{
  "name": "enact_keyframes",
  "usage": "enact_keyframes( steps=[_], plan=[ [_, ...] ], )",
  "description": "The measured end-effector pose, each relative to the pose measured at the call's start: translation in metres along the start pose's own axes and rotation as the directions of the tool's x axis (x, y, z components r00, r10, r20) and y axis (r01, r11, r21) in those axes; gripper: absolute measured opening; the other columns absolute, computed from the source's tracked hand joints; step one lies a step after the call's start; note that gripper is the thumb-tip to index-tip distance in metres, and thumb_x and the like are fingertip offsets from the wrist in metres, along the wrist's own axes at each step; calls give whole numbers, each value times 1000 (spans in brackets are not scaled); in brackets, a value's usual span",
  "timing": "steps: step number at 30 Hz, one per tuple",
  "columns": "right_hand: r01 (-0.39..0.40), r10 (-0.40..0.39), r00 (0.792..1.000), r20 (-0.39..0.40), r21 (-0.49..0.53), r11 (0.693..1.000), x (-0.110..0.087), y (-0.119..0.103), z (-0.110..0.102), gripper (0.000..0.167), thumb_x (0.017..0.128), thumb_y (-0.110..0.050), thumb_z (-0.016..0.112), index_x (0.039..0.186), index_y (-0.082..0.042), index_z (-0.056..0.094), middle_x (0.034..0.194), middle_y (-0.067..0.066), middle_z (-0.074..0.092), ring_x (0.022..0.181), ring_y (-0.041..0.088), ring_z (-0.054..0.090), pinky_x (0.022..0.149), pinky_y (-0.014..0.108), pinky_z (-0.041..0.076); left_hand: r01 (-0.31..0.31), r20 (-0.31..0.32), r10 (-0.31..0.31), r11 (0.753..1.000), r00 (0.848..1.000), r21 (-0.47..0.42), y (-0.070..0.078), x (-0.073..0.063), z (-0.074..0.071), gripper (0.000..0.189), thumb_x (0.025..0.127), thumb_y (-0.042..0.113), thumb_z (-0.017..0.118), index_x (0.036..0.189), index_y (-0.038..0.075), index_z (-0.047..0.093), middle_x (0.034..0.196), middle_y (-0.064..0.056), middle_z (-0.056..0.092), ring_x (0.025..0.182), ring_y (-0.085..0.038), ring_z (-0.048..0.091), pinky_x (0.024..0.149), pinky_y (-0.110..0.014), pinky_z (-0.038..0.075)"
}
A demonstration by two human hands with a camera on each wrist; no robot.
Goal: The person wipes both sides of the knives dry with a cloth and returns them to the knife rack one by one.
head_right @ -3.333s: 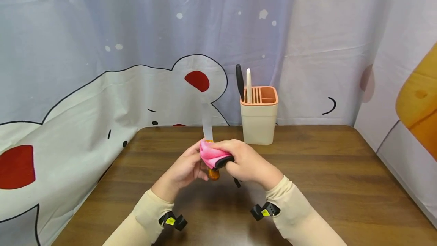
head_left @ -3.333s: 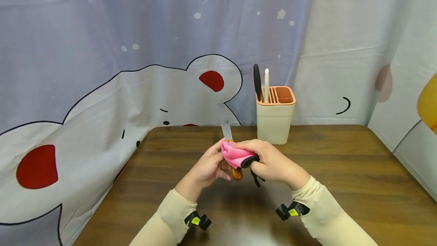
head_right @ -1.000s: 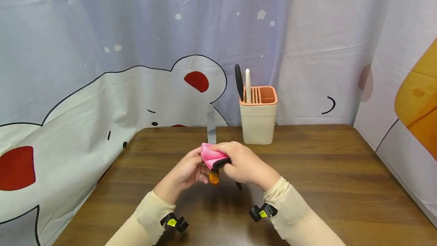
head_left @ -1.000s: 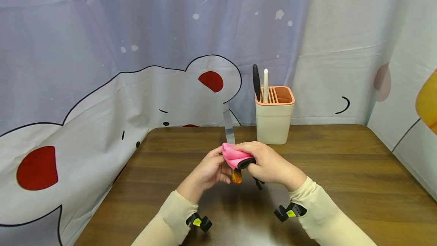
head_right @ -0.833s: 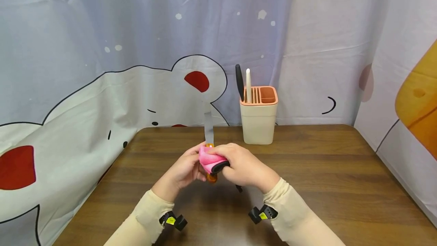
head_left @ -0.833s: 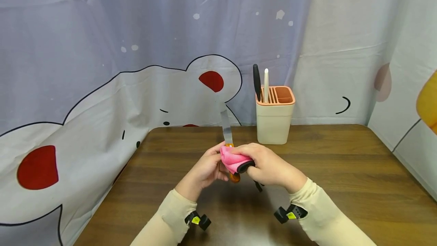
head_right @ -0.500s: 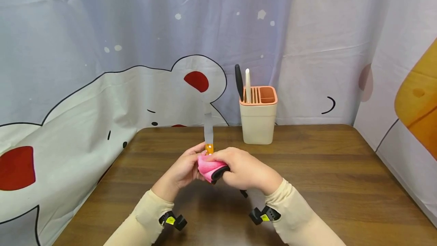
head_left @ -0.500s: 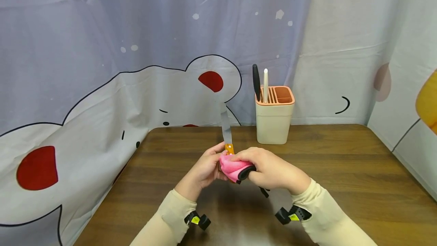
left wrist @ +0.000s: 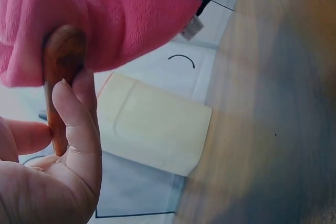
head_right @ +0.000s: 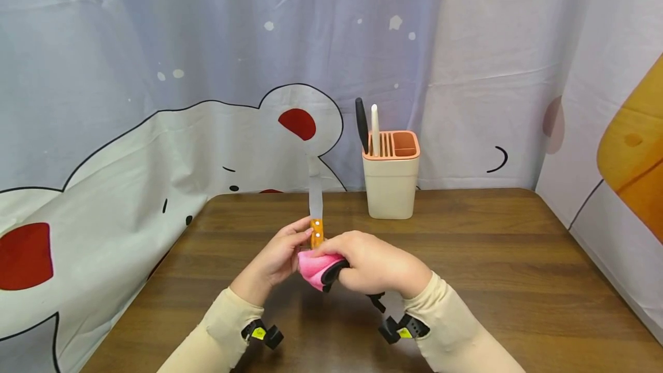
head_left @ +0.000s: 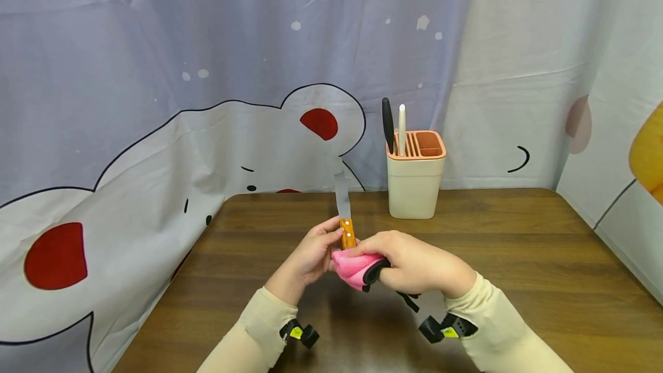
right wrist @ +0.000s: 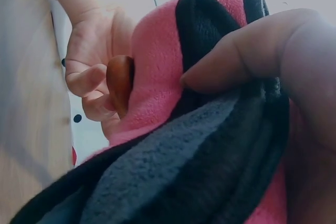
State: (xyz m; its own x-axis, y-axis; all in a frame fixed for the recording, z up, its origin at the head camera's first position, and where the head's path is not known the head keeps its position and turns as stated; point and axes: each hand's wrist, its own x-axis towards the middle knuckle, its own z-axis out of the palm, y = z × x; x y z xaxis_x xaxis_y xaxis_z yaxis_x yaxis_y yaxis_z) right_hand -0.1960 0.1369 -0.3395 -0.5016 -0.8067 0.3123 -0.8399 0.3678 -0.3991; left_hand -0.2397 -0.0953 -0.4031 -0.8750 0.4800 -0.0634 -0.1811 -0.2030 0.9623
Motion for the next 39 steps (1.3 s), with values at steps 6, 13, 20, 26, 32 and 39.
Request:
enact_keyframes(
  steps=[6,13,20,26,32,39],
  plan=[
    [24,-37,996,76,164,986,-2,4,-4,39,83,2,60,107,-27,70,85,-14,62,73,-1,55,68,18,50,-16,6,16,1000,1000,10,-2,2,-2,48,111,17,38,158,8,32,102,-3,72,76,-15,77,61,-30,63],
    [40,-45,999,6,317,948,-7,18,-15,28,96,-11,65,118,-27,71,105,-11,73,91,6,68,83,25,56,-4,-8,4,1000,1000,4,-3,2,-1,49,112,19,36,160,12,29,95,0,71,65,-11,73,54,-25,60],
    [-52,138,940,-313,266,963,0,34,-8,47,92,-4,63,136,-19,65,119,1,74,98,16,69,87,32,58,-5,18,4,999,1000,37,-3,-2,7,49,111,23,41,159,17,35,97,0,73,60,-13,71,51,-25,58],
    [-137,100,904,-415,-61,989,16,38,16,70,81,3,60,148,-16,56,145,4,63,123,28,64,105,50,53,-3,23,2,999,1000,47,-5,-4,16,43,110,22,42,152,12,43,98,0,74,62,-15,73,52,-24,58],
    [-167,106,927,-360,-141,976,19,31,28,77,78,3,61,152,-17,51,150,3,59,124,31,62,106,50,52,-14,3,14,999,1000,41,-6,-4,19,37,108,18,44,143,7,47,86,3,73,56,-12,69,49,-24,57],
    [-173,132,934,-332,-96,980,18,29,27,70,82,3,60,149,-18,56,147,4,62,124,31,62,105,51,52,10,-16,-10,1000,1000,12,-5,-5,17,29,108,16,42,135,11,51,81,2,73,55,-12,68,49,-24,56]
  ],
)
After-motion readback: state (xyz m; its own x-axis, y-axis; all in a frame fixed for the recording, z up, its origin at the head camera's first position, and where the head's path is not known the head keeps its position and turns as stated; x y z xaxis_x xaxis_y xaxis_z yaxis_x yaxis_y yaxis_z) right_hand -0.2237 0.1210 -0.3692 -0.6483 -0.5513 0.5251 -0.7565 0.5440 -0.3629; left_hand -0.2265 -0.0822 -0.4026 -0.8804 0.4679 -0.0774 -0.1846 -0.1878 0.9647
